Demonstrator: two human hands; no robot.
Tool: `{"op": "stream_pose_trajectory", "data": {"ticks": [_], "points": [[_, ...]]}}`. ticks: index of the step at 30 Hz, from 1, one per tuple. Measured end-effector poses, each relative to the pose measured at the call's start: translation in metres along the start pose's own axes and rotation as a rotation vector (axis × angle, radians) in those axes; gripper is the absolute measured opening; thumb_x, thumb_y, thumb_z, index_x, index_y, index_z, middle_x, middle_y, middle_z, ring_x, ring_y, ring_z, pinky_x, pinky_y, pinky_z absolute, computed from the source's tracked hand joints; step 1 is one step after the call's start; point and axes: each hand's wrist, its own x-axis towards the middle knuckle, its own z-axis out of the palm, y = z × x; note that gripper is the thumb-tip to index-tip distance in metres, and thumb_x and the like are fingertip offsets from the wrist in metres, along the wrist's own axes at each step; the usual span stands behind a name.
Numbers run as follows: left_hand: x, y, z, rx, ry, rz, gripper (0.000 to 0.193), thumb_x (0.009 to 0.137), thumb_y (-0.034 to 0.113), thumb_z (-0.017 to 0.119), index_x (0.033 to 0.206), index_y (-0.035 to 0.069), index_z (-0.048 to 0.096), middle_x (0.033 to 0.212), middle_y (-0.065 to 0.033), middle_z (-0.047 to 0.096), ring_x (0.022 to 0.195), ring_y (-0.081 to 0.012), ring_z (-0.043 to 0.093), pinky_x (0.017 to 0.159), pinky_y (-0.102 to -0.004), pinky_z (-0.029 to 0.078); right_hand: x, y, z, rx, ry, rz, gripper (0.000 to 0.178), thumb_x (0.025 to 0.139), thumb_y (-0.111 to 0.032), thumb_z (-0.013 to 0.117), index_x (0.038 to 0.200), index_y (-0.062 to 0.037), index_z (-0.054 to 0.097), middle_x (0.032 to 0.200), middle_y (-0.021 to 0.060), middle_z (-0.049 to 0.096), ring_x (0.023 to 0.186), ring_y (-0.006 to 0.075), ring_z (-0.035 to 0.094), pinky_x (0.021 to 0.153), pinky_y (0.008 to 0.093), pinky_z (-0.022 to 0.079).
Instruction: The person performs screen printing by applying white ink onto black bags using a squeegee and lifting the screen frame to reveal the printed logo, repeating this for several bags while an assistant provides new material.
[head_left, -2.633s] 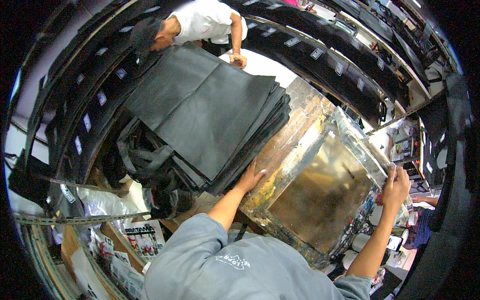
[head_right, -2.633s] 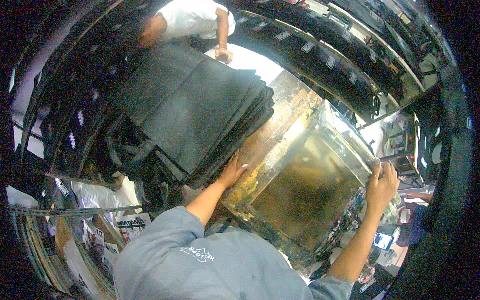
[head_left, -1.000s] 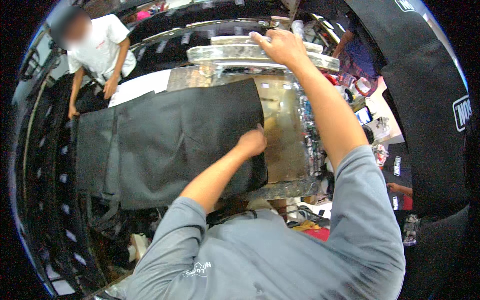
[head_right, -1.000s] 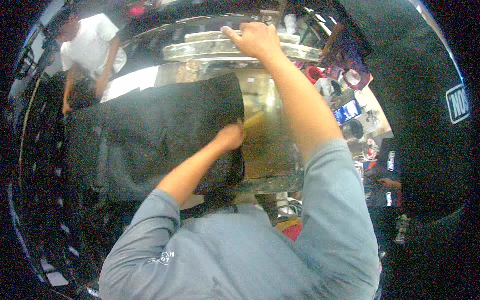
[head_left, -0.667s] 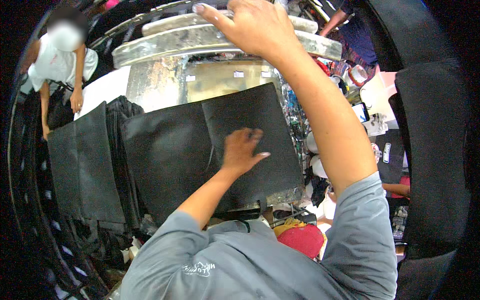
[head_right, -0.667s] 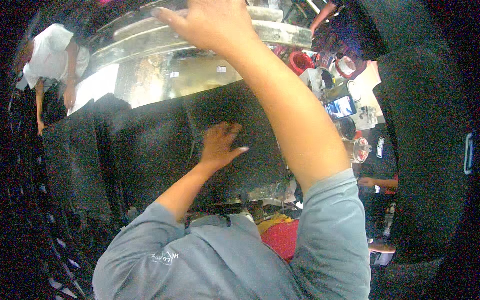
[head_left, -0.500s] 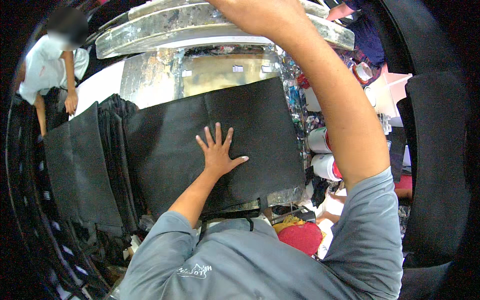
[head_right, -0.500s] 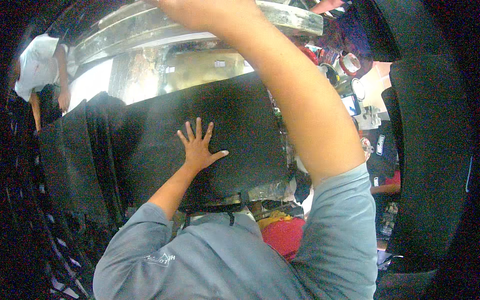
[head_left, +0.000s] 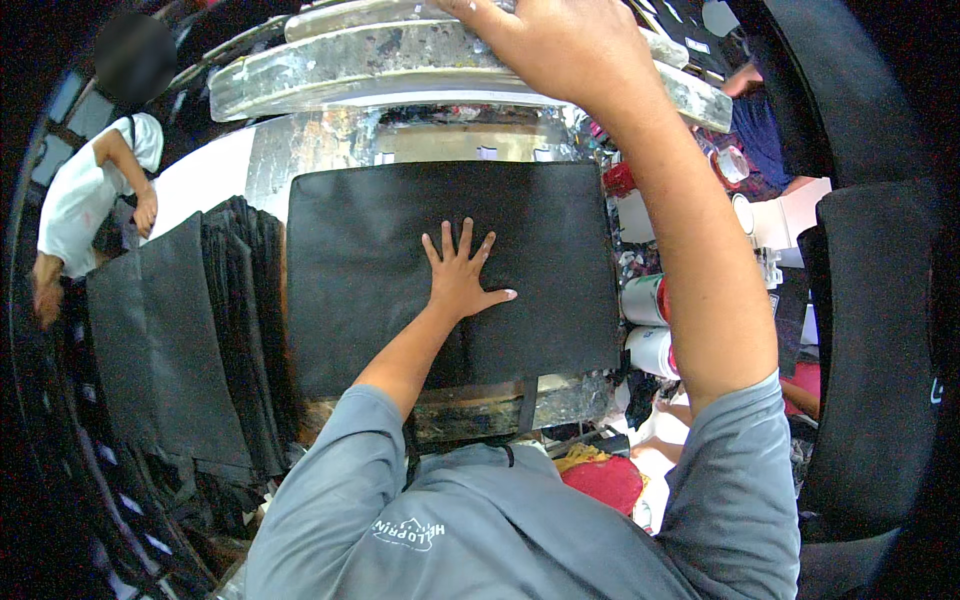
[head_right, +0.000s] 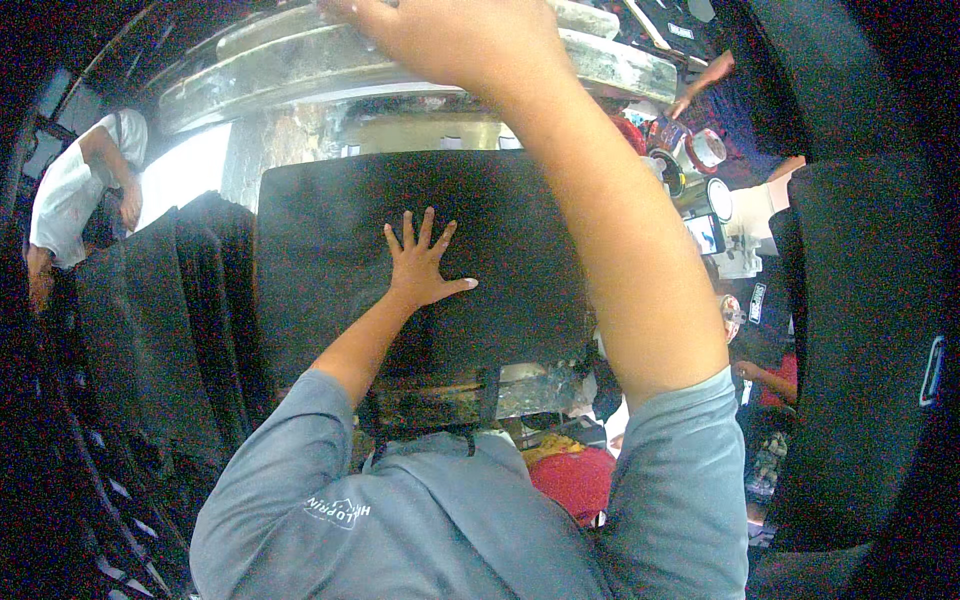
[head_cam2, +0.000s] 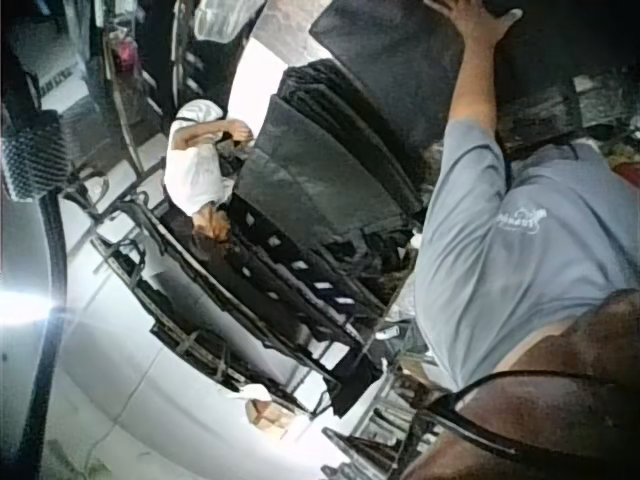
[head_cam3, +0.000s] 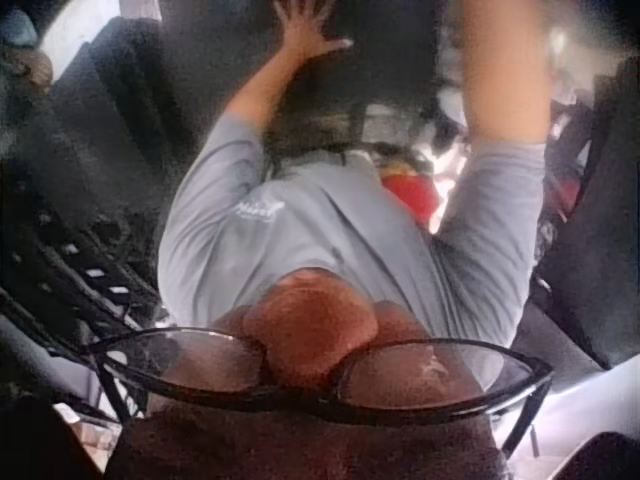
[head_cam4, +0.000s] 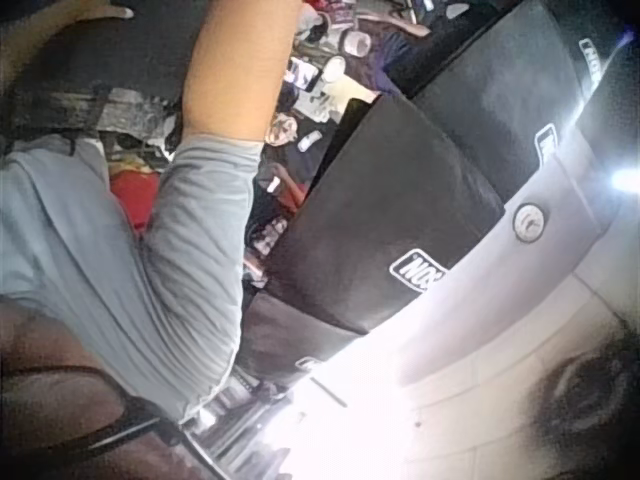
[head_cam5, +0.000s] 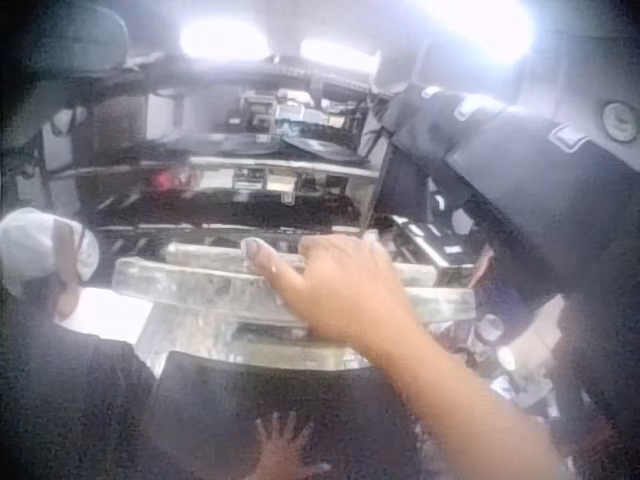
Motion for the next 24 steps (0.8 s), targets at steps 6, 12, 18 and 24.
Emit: {"op": "stream_pose_trajectory", "data": {"ticks": [6, 12, 18, 24], "points": [[0.003, -0.011, -0.019, -0.168, 0.077, -0.021, 0.116, 0.071, 0.085, 0.065, 0.161, 0.018, 0.037, 0.166, -0.0224, 0.028, 0.154, -0.0457, 0.021, 0.120, -0.0715, 0.008, -0.004, -0.008, 0.008, 0.018, 0.057, 0.075, 0.084, 0.101, -0.071, 0.034, 0.086, 0.0022, 0.073, 0.092, 0.0234, 0.072, 0.095, 0.0368, 0.069, 0.101, 0.0531, 0.044], [-0.075, -0.038, -0.210, -1.965, 0.599, 0.106, 0.105, 0.089, 0.076, 0.058, 0.157, 0.001, 0.030, 0.142, -0.0273, 0.057, 0.136, -0.0371, 0.053, 0.118, -0.0552, 0.039, -0.062, 0.001, 0.061, -0.160, 0.181, -0.091, 0.075, 0.095, -0.073, 0.047, 0.096, -0.0014, 0.069, 0.086, 0.0237, 0.071, 0.089, 0.0427, 0.070, 0.080, 0.0535, 0.054], [-0.179, -0.043, -0.196, -2.129, 0.307, -0.505, 0.123, 0.082, 0.095, 0.030, 0.149, -0.008, 0.038, 0.144, -0.0242, 0.053, 0.129, -0.0359, 0.058, 0.111, -0.0511, 0.048, -0.123, 0.027, 0.164, 0.059, -0.233, -0.122, 0.061, 0.072, -0.031, 0.088, 0.121, -0.0070, 0.061, 0.115, 0.0200, 0.069, 0.110, 0.0396, 0.066, 0.093, 0.0480, 0.053], [-0.212, -0.065, -0.118, -2.017, 0.146, -0.789, 0.121, 0.084, 0.095, 0.028, 0.145, -0.008, 0.043, 0.130, -0.0245, 0.060, 0.116, -0.0334, 0.064, 0.101, -0.0441, 0.054, -0.168, 0.015, 0.192, 0.092, -0.356, -0.022, 0.061, 0.074, -0.032, 0.087, 0.122, -0.0081, 0.060, 0.107, 0.0167, 0.067, 0.107, 0.0386, 0.065, 0.088, 0.0513, 0.051]]}}
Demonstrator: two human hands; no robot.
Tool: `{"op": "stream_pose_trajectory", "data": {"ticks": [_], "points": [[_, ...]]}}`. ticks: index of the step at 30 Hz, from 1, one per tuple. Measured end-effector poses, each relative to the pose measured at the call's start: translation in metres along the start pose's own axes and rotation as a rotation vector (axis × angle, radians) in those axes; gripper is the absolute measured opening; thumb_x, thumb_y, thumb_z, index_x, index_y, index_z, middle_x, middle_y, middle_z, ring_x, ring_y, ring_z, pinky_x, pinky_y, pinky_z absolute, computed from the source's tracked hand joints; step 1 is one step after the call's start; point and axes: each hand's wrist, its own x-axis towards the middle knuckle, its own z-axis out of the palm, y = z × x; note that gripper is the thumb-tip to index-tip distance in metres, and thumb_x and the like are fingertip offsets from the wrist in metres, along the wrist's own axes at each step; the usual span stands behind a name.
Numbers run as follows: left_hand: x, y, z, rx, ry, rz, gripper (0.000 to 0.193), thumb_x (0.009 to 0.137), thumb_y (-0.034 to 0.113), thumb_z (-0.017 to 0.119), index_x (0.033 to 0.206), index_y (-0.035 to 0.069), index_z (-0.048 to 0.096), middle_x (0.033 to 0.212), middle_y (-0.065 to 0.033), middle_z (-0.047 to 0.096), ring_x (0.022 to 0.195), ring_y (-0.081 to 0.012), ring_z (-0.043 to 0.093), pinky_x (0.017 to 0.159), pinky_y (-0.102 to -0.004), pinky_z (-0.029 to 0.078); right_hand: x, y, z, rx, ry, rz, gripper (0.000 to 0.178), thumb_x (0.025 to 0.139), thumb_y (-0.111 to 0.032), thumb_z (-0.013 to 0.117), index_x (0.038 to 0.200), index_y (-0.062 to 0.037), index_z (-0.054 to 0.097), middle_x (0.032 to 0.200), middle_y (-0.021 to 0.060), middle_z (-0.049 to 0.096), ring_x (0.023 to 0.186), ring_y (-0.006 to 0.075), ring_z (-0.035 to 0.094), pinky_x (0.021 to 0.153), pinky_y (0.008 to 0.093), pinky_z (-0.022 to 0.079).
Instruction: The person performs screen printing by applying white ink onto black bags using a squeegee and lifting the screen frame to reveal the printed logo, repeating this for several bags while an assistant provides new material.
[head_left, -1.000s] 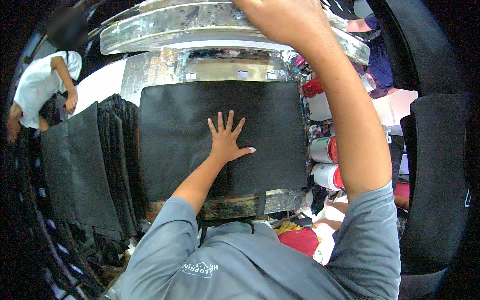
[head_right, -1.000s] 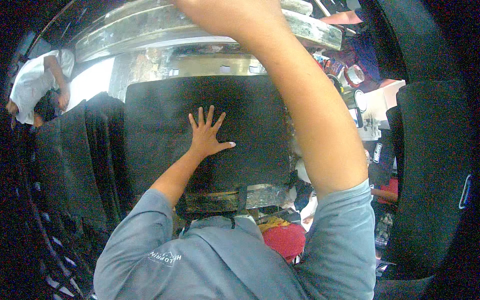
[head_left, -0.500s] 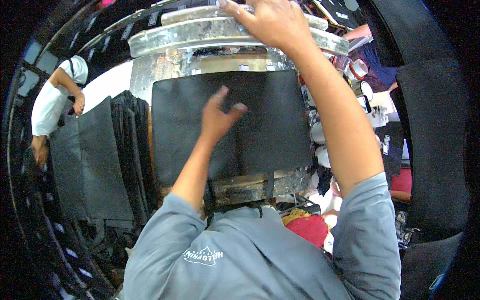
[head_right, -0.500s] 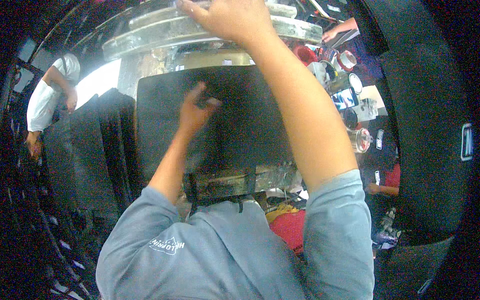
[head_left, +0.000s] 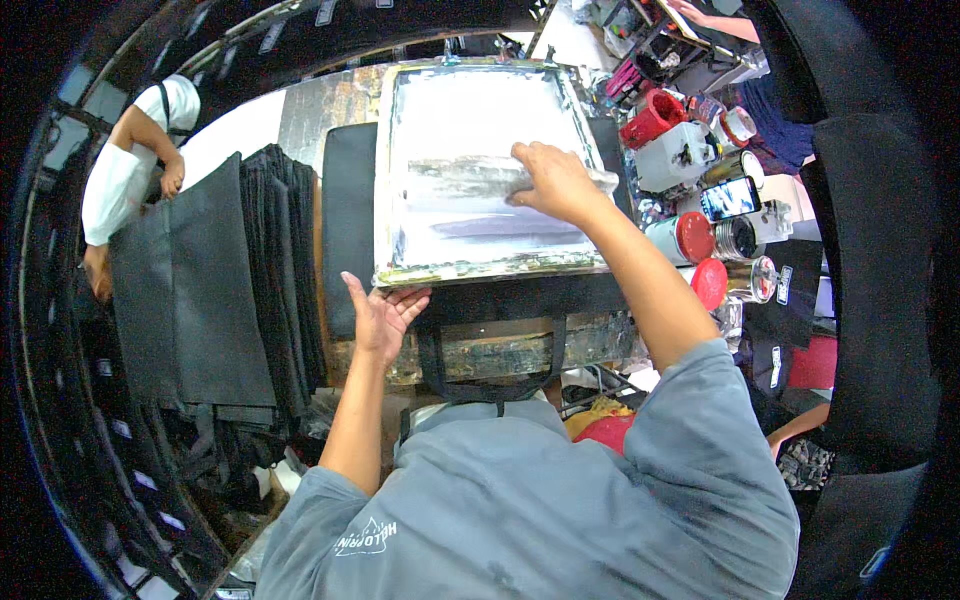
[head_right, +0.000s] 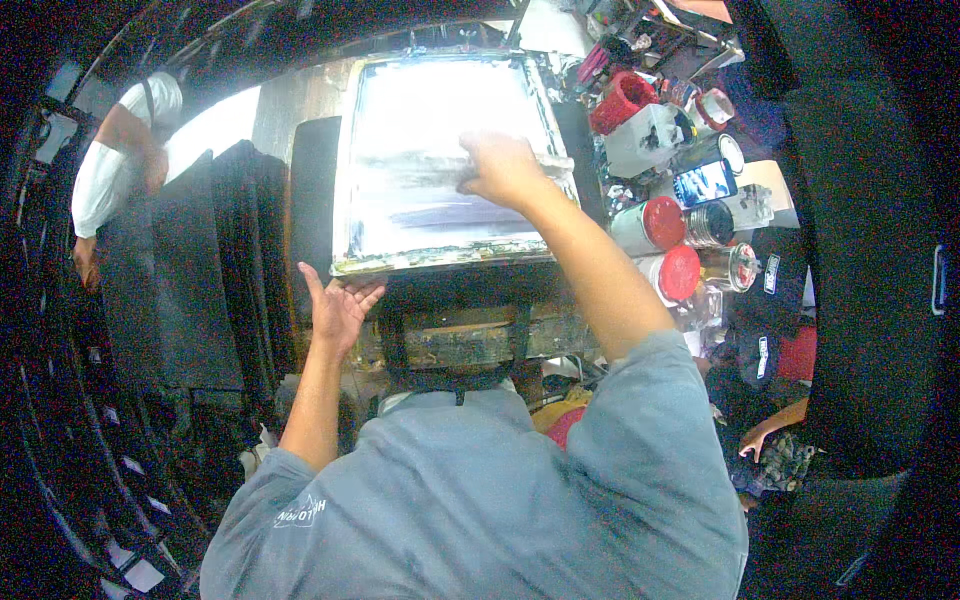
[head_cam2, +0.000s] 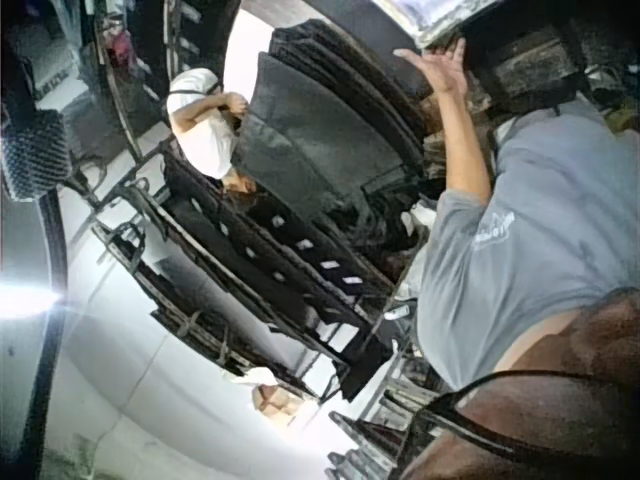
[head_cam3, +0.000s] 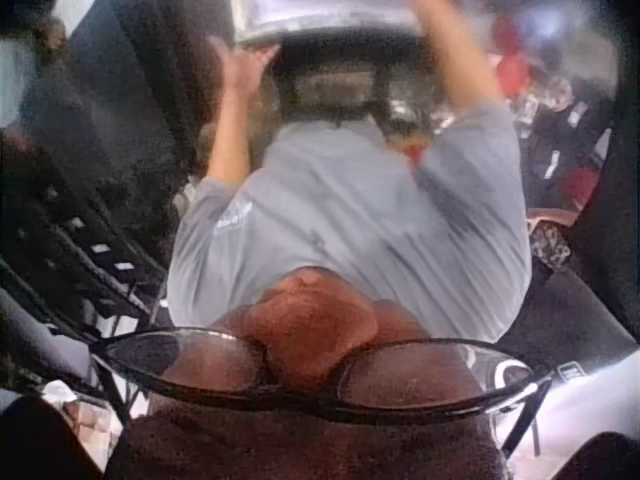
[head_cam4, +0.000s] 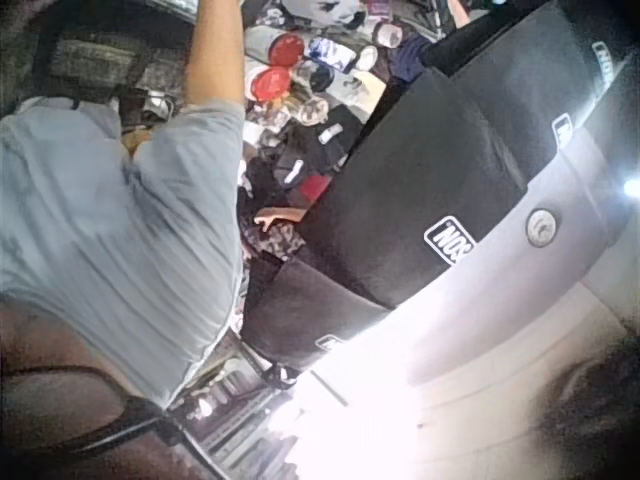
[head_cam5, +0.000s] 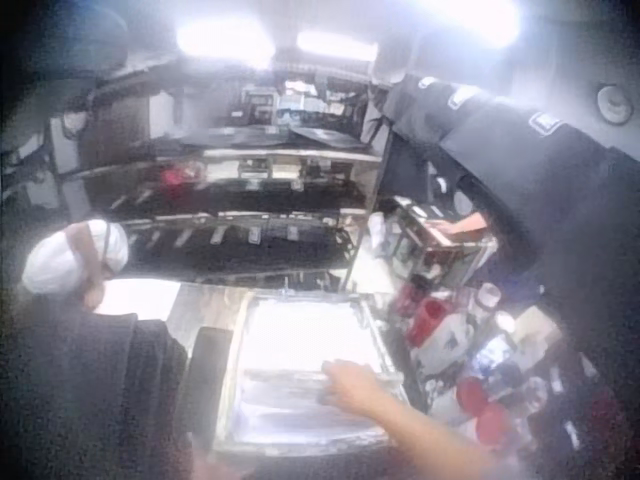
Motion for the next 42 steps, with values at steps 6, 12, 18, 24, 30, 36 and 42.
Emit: {"op": "stream_pose_trajectory", "data": {"ticks": [6, 12, 18, 24, 30, 36, 42], "points": [[0.004, -0.020, -0.005, 0.023, 0.056, -0.033, 0.119, 0.086, 0.094, 0.028, 0.150, -0.005, 0.035, 0.133, -0.0250, 0.058, 0.119, -0.0332, 0.062, 0.103, -0.0430, 0.053, -0.047, -0.035, 0.051, -0.176, -0.008, 0.042, 0.050, 0.077, -0.025, 0.085, 0.117, -0.0126, 0.058, 0.108, 0.0098, 0.063, 0.102, 0.0296, 0.062, 0.087, 0.0473, 0.043], [0.013, -0.026, -0.008, 0.010, 0.122, -0.063, 0.122, 0.083, 0.095, 0.029, 0.150, -0.007, 0.034, 0.137, -0.0247, 0.054, 0.123, -0.0326, 0.060, 0.103, -0.0434, 0.053, 0.041, 0.014, 0.078, -0.178, 0.110, 0.012, 0.044, 0.079, -0.027, 0.084, 0.112, -0.0151, 0.058, 0.104, 0.0064, 0.064, 0.102, 0.0277, 0.062, 0.084, 0.0477, 0.043], [0.026, -0.013, -0.022, 0.351, 0.224, -0.401, 0.118, 0.089, 0.090, 0.030, 0.134, -0.017, 0.049, 0.113, -0.0308, 0.069, 0.104, -0.0362, 0.072, 0.093, -0.0418, 0.060, 0.136, 0.078, 0.072, -0.098, 0.007, -0.008, 0.054, 0.077, -0.036, 0.086, 0.119, -0.0147, 0.059, 0.110, 0.0096, 0.067, 0.109, 0.0330, 0.065, 0.084, 0.0512, 0.050], [0.105, 0.077, 0.089, 1.274, 0.241, 0.839, 0.032, 0.089, 0.029, 0.079, 0.096, 0.001, 0.068, 0.088, -0.0163, 0.066, 0.082, -0.0268, 0.065, 0.076, -0.0418, 0.051, 0.179, 0.091, 0.056, -0.134, 0.255, -0.014, 0.052, 0.079, -0.030, 0.085, 0.122, -0.0137, 0.060, 0.115, 0.0129, 0.066, 0.114, 0.0344, 0.063, 0.092, 0.0521, 0.047], [0.293, 0.109, 0.143, 2.047, 0.167, 1.192, 0.054, 0.089, 0.054, 0.071, 0.112, 0.005, 0.067, 0.107, -0.0186, 0.068, 0.103, -0.0376, 0.063, 0.092, -0.0499, 0.047, 0.186, 0.099, 0.080, -0.181, 0.144, -0.085, 0.051, 0.078, -0.028, 0.085, 0.122, -0.0151, 0.063, 0.114, 0.0115, 0.068, 0.112, 0.0330, 0.065, 0.094, 0.0508, 0.046], [0.296, 0.092, 0.129, 2.155, 0.188, 1.074, 0.047, 0.092, 0.055, 0.067, 0.099, 0.009, 0.068, 0.096, -0.0081, 0.069, 0.092, -0.0288, 0.065, 0.083, -0.0426, 0.047, 0.149, 0.136, 0.080, -0.120, 0.160, 0.009, 0.032, 0.080, -0.024, 0.081, 0.106, -0.0148, 0.066, 0.094, 0.0073, 0.073, 0.097, 0.0301, 0.071, 0.086, 0.0503, 0.052], [0.258, 0.064, 0.106, 2.162, 0.178, 1.179, 0.047, 0.090, 0.057, 0.067, 0.092, 0.010, 0.067, 0.088, -0.0054, 0.066, 0.083, -0.0253, 0.063, 0.076, -0.0403, 0.046, 0.102, 0.110, 0.092, -0.151, 0.199, -0.024, 0.030, 0.078, -0.018, 0.081, 0.100, -0.0133, 0.061, 0.092, 0.0070, 0.071, 0.092, 0.0313, 0.070, 0.079, 0.0484, 0.050]]}}
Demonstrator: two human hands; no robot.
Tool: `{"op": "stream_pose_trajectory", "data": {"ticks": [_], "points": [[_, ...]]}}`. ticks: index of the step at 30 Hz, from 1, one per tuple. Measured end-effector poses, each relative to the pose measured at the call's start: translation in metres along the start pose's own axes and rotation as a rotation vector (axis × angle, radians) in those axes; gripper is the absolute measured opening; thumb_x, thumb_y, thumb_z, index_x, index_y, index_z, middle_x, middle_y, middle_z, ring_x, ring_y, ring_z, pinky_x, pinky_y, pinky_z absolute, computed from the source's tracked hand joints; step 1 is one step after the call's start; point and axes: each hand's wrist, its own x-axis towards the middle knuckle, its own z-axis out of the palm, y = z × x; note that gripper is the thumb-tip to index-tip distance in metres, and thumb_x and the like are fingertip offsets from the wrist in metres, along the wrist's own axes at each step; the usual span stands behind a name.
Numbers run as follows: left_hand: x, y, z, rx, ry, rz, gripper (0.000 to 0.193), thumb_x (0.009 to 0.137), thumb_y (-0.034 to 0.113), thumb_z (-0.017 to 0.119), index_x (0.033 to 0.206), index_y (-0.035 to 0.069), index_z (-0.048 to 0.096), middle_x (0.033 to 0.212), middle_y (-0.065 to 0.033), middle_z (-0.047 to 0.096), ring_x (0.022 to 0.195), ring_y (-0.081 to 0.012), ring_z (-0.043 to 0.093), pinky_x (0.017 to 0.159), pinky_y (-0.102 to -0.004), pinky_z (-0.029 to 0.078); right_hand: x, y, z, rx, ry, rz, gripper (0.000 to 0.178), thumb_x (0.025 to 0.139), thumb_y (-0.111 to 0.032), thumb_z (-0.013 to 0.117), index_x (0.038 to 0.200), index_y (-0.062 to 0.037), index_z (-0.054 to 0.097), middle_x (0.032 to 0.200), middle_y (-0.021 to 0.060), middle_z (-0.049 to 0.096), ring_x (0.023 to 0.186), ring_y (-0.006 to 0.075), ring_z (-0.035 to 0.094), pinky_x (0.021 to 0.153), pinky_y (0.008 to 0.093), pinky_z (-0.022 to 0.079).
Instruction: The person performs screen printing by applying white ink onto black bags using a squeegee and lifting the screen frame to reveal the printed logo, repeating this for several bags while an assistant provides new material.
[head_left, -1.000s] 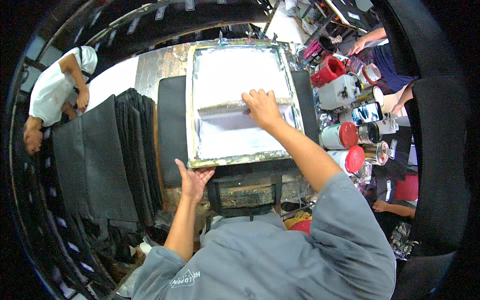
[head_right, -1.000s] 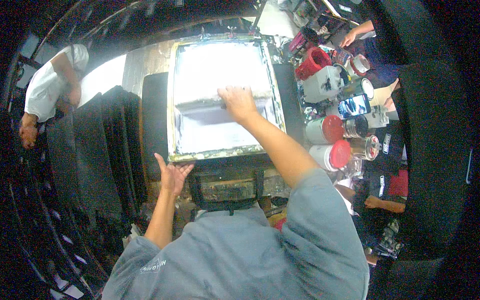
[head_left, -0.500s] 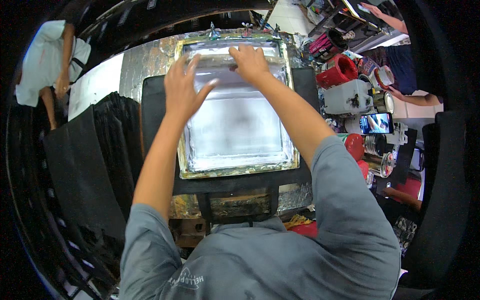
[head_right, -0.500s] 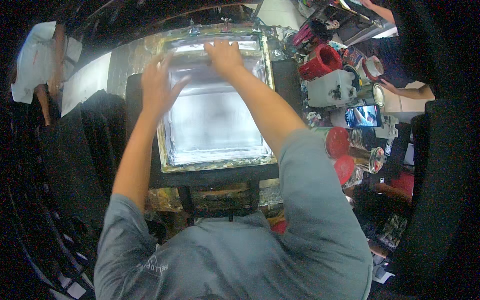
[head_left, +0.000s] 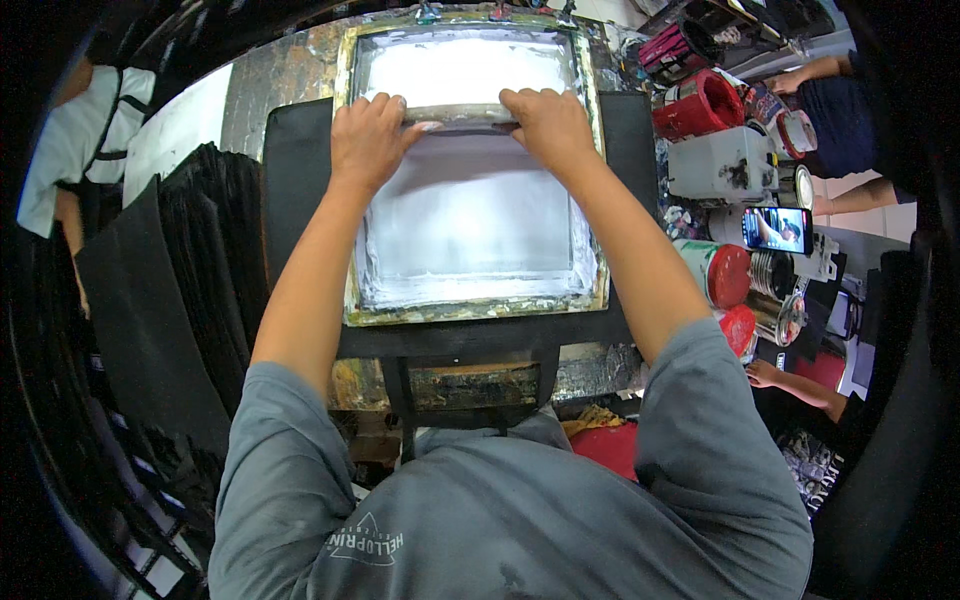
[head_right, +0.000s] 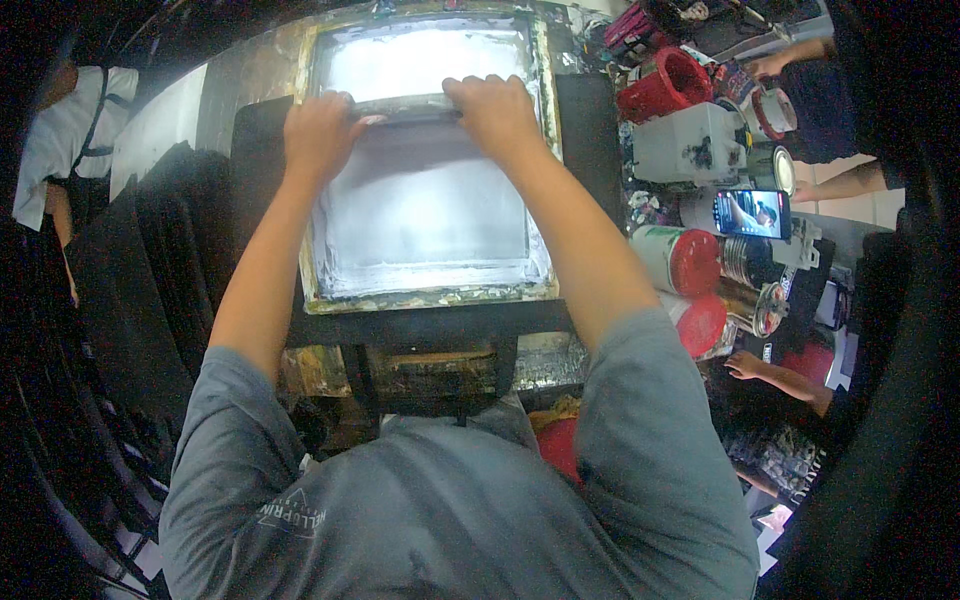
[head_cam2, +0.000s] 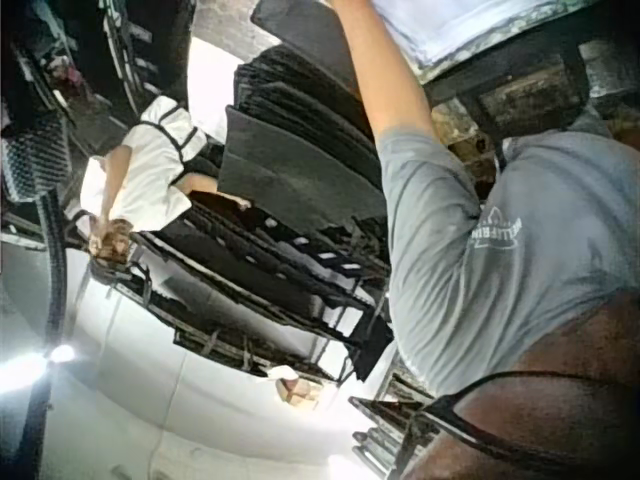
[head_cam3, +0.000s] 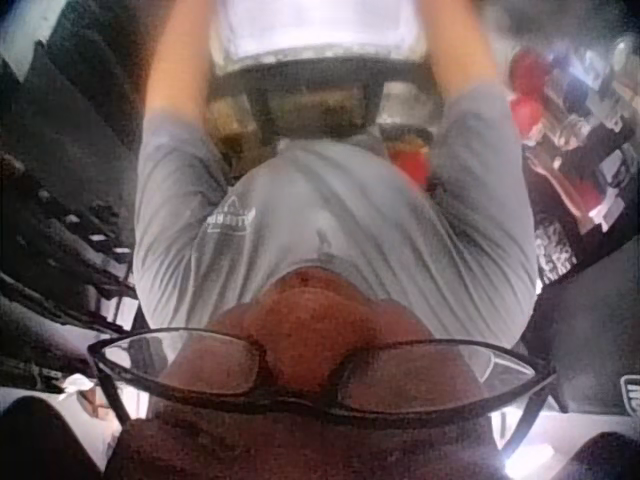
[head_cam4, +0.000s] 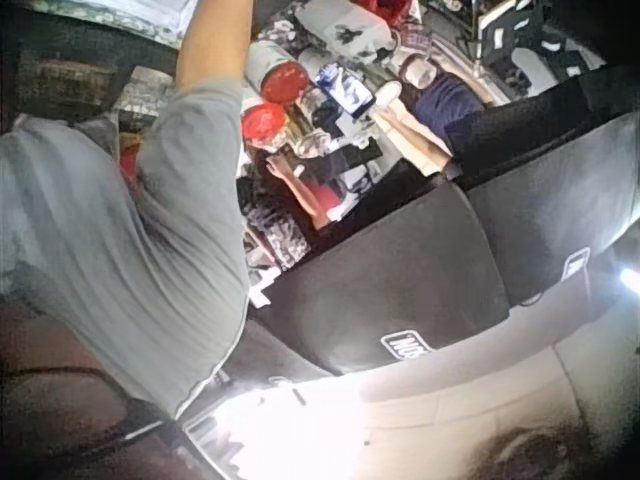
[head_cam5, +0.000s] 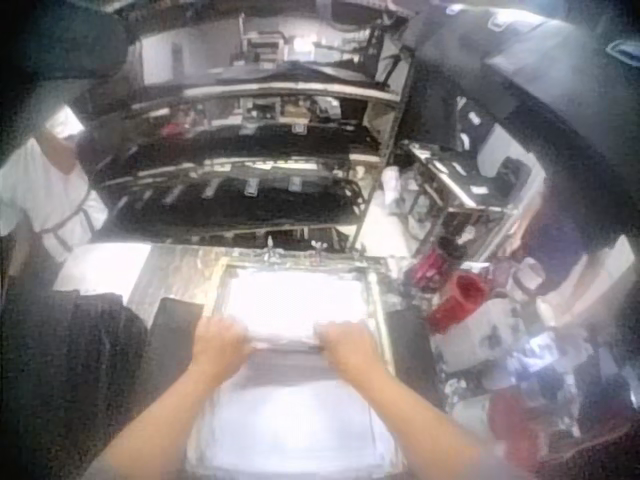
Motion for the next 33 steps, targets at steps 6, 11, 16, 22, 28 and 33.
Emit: {"op": "stream_pose_trajectory", "data": {"ticks": [6, 11, 16, 22, 28, 33], "points": [[-0.057, 0.027, -0.029, 0.003, -0.026, 0.015, 0.054, 0.086, 0.064, 0.066, 0.084, 0.010, 0.065, 0.079, -0.0043, 0.062, 0.074, -0.0222, 0.060, 0.071, -0.0384, 0.044, -0.063, -0.031, -0.017, -0.007, -0.053, 0.000, 0.024, 0.082, -0.018, 0.075, 0.104, -0.0184, 0.065, 0.091, 0.0041, 0.070, 0.089, 0.0279, 0.071, 0.075, 0.0455, 0.049], [-0.112, 0.048, -0.045, -0.017, 0.072, 0.057, 0.056, 0.084, 0.066, 0.066, 0.080, 0.010, 0.064, 0.076, -0.0039, 0.058, 0.070, -0.0213, 0.056, 0.068, -0.0376, 0.042, -0.117, -0.061, -0.025, -0.012, -0.068, 0.025, 0.024, 0.081, -0.020, 0.077, 0.101, -0.0184, 0.064, 0.092, 0.0031, 0.070, 0.089, 0.0273, 0.070, 0.074, 0.0465, 0.049], [-0.163, 0.069, -0.074, -0.043, 0.014, 0.035, 0.050, 0.082, 0.057, 0.075, 0.086, 0.008, 0.068, 0.080, -0.0049, 0.062, 0.075, -0.0232, 0.058, 0.073, -0.0393, 0.044, -0.172, -0.089, -0.027, -0.035, -0.070, 0.018, 0.032, 0.078, -0.019, 0.078, 0.107, -0.0182, 0.063, 0.091, 0.0034, 0.068, 0.092, 0.0270, 0.068, 0.076, 0.0461, 0.048], [-0.192, 0.058, -0.092, -0.305, 0.007, -0.125, 0.095, 0.074, 0.058, 0.084, 0.140, -0.003, 0.053, 0.134, -0.0207, 0.054, 0.128, -0.0370, 0.048, 0.112, -0.0456, 0.037, -0.160, -0.085, -0.052, -0.012, -0.250, 0.065, 0.038, 0.085, -0.027, 0.078, 0.118, -0.0155, 0.063, 0.100, 0.0063, 0.068, 0.098, 0.0270, 0.067, 0.080, 0.0449, 0.049], [-0.280, 0.028, -0.087, -0.239, -0.318, -0.499, 0.099, 0.060, 0.055, 0.093, 0.136, 0.000, 0.060, 0.125, -0.0165, 0.057, 0.118, -0.0359, 0.050, 0.105, -0.0478, 0.038, -0.197, -0.114, -0.059, -0.027, -0.158, -0.048, 0.044, 0.092, -0.026, 0.071, 0.133, -0.0152, 0.059, 0.118, 0.0070, 0.062, 0.115, 0.0261, 0.059, 0.102, 0.0532, 0.040], [-0.295, 0.022, -0.071, -0.338, -0.082, -0.458, 0.065, 0.066, 0.039, 0.093, 0.118, 0.005, 0.073, 0.113, -0.0106, 0.066, 0.107, -0.0326, 0.060, 0.097, -0.0438, 0.044, -0.213, -0.141, -0.055, 0.074, 0.006, 0.056, 0.040, 0.092, -0.023, 0.067, 0.128, -0.0091, 0.057, 0.116, 0.0078, 0.058, 0.116, 0.0267, 0.054, 0.108, 0.0565, 0.033]]}}
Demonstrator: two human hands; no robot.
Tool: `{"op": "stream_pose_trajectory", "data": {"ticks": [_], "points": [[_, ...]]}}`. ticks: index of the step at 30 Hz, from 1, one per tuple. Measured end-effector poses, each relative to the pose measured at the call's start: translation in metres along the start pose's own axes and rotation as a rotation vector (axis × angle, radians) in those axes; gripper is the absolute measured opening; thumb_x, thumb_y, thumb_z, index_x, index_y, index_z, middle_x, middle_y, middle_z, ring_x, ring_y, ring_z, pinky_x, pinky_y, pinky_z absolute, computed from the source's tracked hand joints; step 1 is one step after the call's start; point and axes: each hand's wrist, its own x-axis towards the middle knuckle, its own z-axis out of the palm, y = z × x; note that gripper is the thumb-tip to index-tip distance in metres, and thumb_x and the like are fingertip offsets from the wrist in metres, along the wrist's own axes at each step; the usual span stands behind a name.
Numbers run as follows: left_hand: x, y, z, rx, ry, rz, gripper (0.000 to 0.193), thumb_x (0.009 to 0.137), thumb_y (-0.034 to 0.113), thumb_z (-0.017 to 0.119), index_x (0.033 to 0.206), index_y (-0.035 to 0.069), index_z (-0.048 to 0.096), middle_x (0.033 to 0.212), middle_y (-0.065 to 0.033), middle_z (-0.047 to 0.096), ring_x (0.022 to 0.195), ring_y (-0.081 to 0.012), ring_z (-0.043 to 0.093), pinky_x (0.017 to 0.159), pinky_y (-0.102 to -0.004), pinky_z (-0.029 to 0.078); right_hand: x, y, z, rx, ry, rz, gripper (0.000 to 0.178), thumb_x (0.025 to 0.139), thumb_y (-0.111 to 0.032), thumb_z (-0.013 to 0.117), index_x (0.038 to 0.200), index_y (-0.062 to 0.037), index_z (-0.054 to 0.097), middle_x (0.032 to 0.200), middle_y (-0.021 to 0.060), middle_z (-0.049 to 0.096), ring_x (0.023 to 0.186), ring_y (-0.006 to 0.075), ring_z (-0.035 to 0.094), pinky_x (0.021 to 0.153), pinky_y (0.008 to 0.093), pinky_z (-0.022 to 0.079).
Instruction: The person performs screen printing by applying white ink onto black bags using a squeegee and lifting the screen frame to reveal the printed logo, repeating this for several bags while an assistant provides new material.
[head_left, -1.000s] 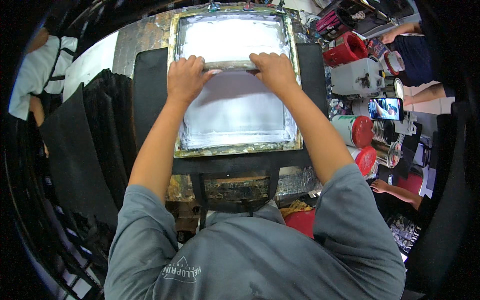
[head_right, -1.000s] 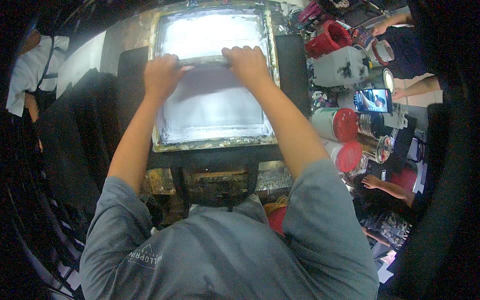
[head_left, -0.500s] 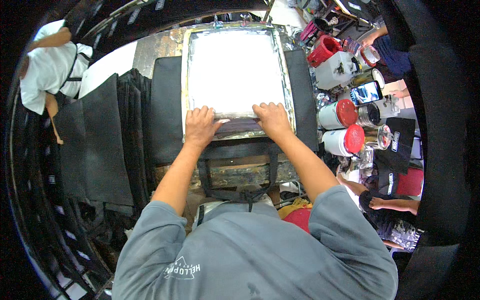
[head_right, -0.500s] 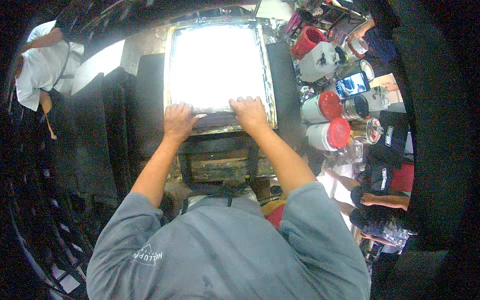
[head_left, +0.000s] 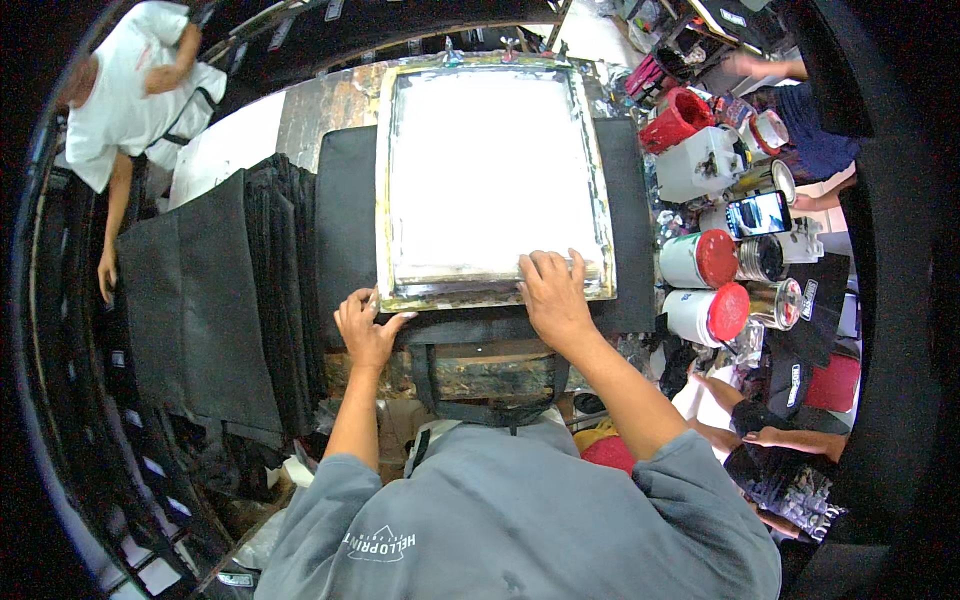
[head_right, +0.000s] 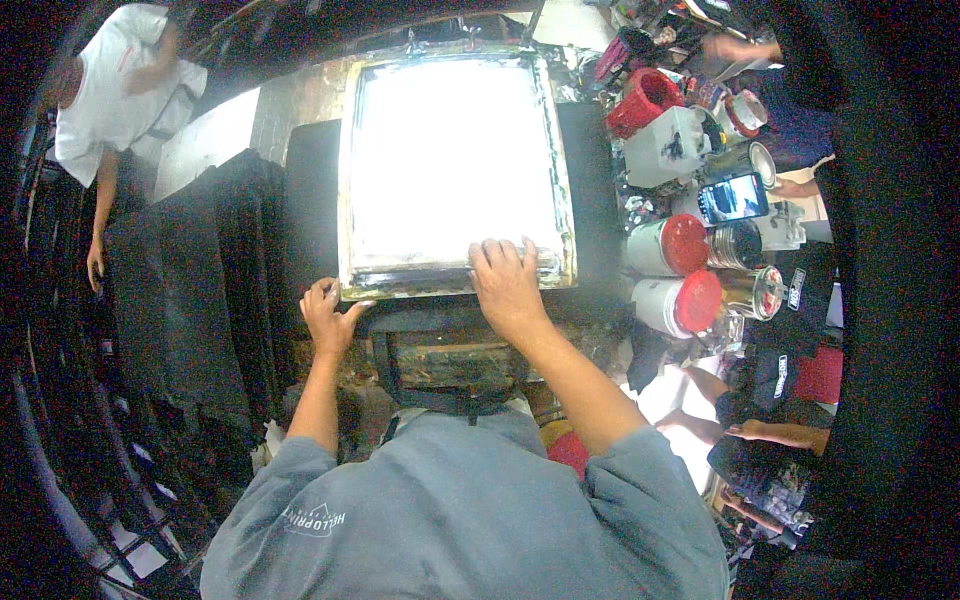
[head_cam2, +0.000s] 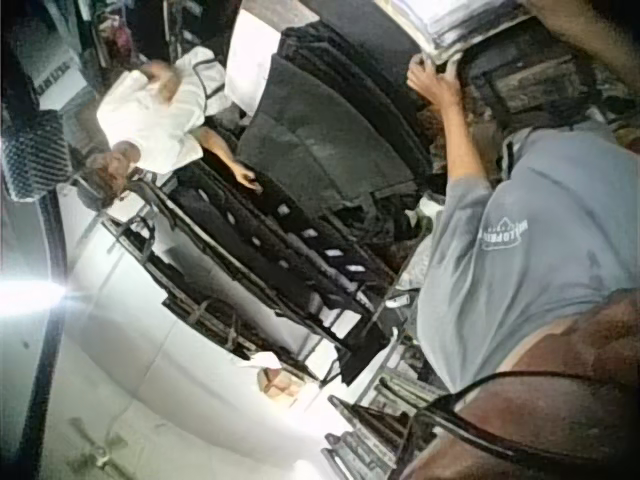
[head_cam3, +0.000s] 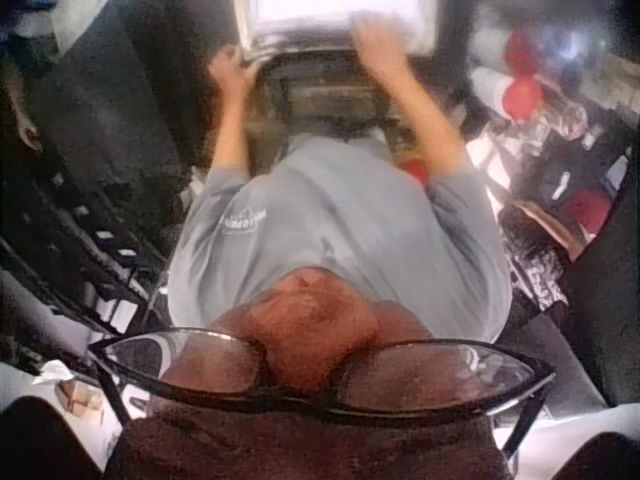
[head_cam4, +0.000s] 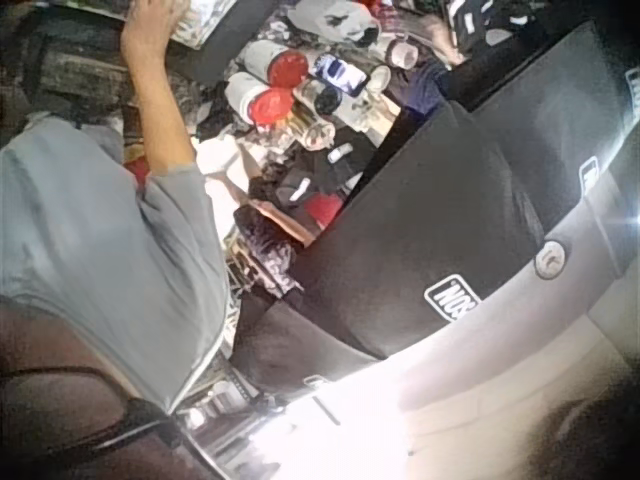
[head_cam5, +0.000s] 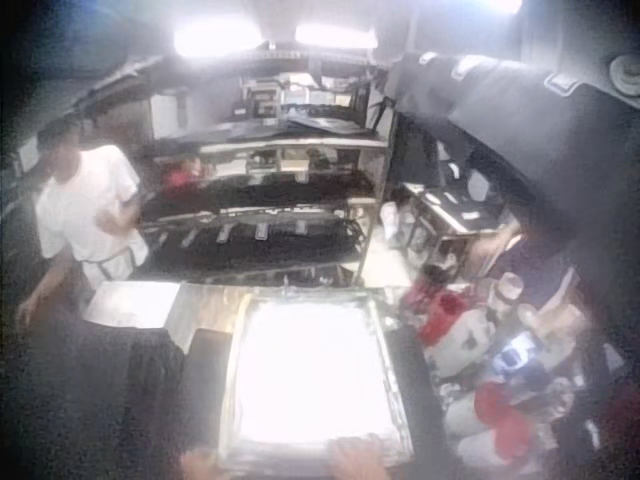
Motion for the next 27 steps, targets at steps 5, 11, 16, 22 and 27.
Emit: {"op": "stream_pose_trajectory", "data": {"ticks": [5, 11, 16, 22, 27], "points": [[0.024, 0.054, -0.052, -0.756, 0.182, -0.166, 0.065, 0.084, 0.010, 0.085, 0.142, 0.001, 0.058, 0.120, -0.0103, 0.071, 0.098, -0.0228, 0.070, 0.090, -0.0382, 0.055, 0.027, -0.012, -0.084, 0.051, 0.040, 0.080, 0.048, 0.089, -0.037, 0.070, 0.124, -0.0054, 0.060, 0.118, 0.0115, 0.059, 0.118, 0.0283, 0.052, 0.106, 0.0535, 0.028], [0.067, 0.080, -0.103, -0.633, 0.392, -0.028, 0.081, 0.093, 0.028, 0.078, 0.158, 0.002, 0.035, 0.119, -0.0137, 0.057, 0.112, -0.0250, 0.056, 0.102, -0.0394, 0.044, 0.137, 0.009, -0.178, -0.167, 0.450, -0.035, 0.048, 0.090, -0.055, 0.065, 0.098, -0.0075, 0.069, 0.094, 0.0115, 0.066, 0.096, 0.0314, 0.061, 0.088, 0.0487, 0.036], [-0.049, 0.024, -0.041, 0.042, -0.140, -0.623, 0.097, 0.090, 0.070, 0.063, 0.164, 0.017, 0.030, 0.136, -0.0379, 0.043, 0.122, -0.0473, 0.048, 0.107, -0.0549, 0.038, 0.183, 0.027, -0.205, -0.209, 0.577, -0.055, 0.057, 0.095, -0.062, 0.056, 0.095, -0.0073, 0.073, 0.087, 0.0133, 0.071, 0.088, 0.0327, 0.068, 0.080, 0.0485, 0.041], [-0.041, -0.003, 0.004, -0.022, 0.100, -0.527, 0.071, 0.089, 0.053, 0.075, 0.137, 0.005, 0.059, 0.142, -0.0316, 0.044, 0.131, -0.0463, 0.045, 0.110, -0.0558, 0.037, 0.201, 0.028, -0.216, -0.211, 0.597, -0.056, 0.067, 0.097, -0.067, 0.050, 0.098, -0.0041, 0.075, 0.094, 0.0175, 0.073, 0.094, 0.0359, 0.070, 0.083, 0.0508, 0.044], [0.004, 0.041, -0.037, -0.327, 0.306, -0.077, 0.024, 0.093, 0.011, 0.067, 0.117, 0.006, 0.069, 0.125, -0.0243, 0.056, 0.123, -0.0435, 0.054, 0.106, -0.0497, 0.043, 0.195, 0.025, -0.210, -0.183, 0.576, -0.003, 0.072, 0.094, -0.073, 0.049, 0.101, -0.0056, 0.075, 0.099, 0.0182, 0.074, 0.099, 0.0354, 0.069, 0.086, 0.0521, 0.044]]}}
